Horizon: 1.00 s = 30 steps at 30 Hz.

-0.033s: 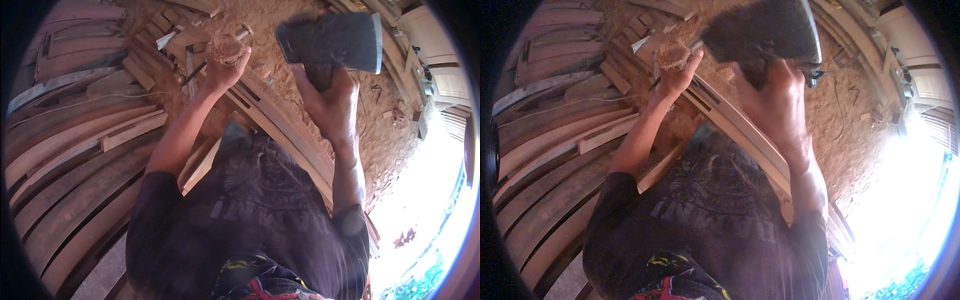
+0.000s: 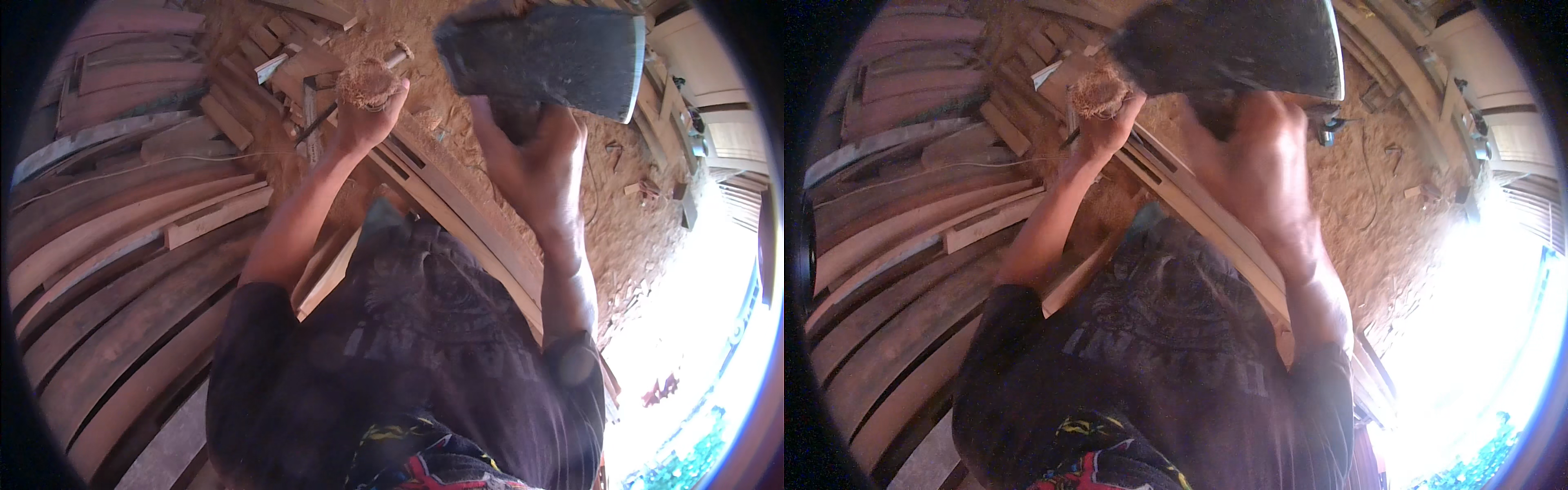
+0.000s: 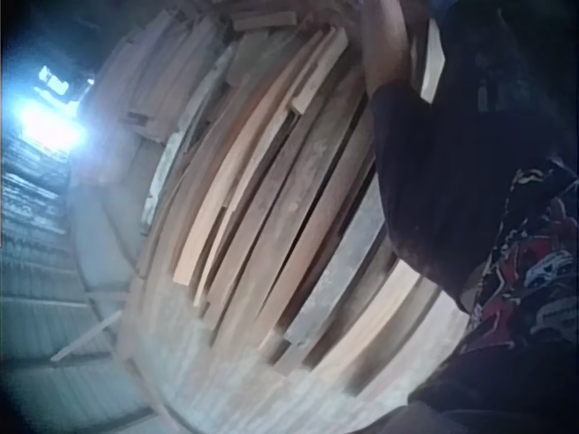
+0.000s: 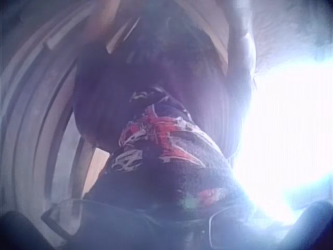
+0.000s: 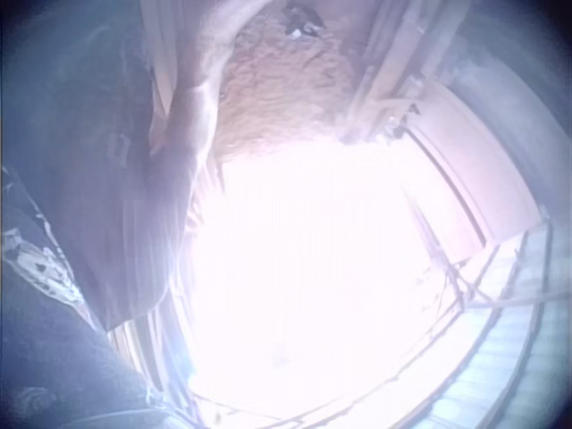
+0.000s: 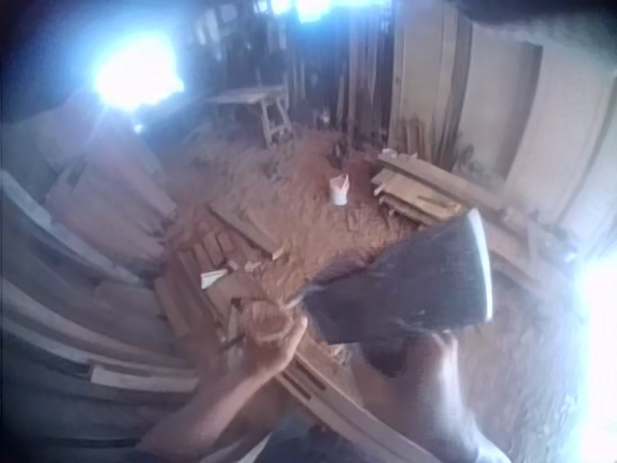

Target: The person uses a chisel and a hammer to carve a small wooden piece held in the left hand. The person repeatedly taps the chisel to remove wood shavings and shape the piece. The work occurs in a cluttered woodworking area with wood scraps and tools visible on the floor.

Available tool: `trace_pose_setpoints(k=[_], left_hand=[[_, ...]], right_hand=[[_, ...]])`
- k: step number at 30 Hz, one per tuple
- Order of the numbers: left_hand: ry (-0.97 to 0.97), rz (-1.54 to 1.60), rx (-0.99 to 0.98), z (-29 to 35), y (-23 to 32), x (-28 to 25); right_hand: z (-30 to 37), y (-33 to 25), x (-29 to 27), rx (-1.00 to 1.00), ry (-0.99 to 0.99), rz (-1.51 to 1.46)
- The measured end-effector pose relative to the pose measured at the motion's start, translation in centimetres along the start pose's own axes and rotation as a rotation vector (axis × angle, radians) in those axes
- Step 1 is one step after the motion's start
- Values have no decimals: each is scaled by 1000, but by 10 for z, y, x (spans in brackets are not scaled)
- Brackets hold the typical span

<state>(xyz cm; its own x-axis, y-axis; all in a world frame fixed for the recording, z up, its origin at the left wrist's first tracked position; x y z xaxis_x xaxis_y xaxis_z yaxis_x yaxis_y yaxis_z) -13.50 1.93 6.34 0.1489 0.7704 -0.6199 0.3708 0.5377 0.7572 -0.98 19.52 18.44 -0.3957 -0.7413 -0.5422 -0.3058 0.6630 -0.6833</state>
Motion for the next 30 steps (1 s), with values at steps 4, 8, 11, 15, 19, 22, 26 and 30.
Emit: trace_pose_setpoints(k=[4,8,11,15,19,22,26,30], left_hand=[[230,4,266,12,29,-11],[229,-164,225,15,-13,14],[63,-126,113,15,-41,33],[-146,140,-244,12,-72,49],[176,67,164,14,-22,14],[103,179,-37,1,-51,17],[-18,352,-768,-3,-120,19],[88,433,-380,-7,-52,-1]], right_hand=[[-4,3,91,-162,-436,297],[-5,9,94,-79,-508,238],[-21,-17,60,-147,-377,190],[-26,-30,49,-147,-137,95],[-1,22,97,-54,-445,302],[4,40,82,-27,-497,230],[26,66,45,95,-335,155],[52,75,27,251,-282,119]])
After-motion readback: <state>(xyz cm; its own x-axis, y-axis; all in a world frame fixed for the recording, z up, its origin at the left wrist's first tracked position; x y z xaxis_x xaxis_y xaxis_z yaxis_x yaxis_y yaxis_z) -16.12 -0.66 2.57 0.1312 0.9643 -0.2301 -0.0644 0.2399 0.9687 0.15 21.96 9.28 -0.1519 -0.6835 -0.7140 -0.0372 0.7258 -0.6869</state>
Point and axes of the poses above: each hand's wrist, its own z-axis away from the middle knuckle, its own x-axis out of the palm, y = z × x, the point moved 10 cm from there along -z, towards the middle knuckle, and after that the axes turned 13 degrees about -x, right-handed, at the moved point
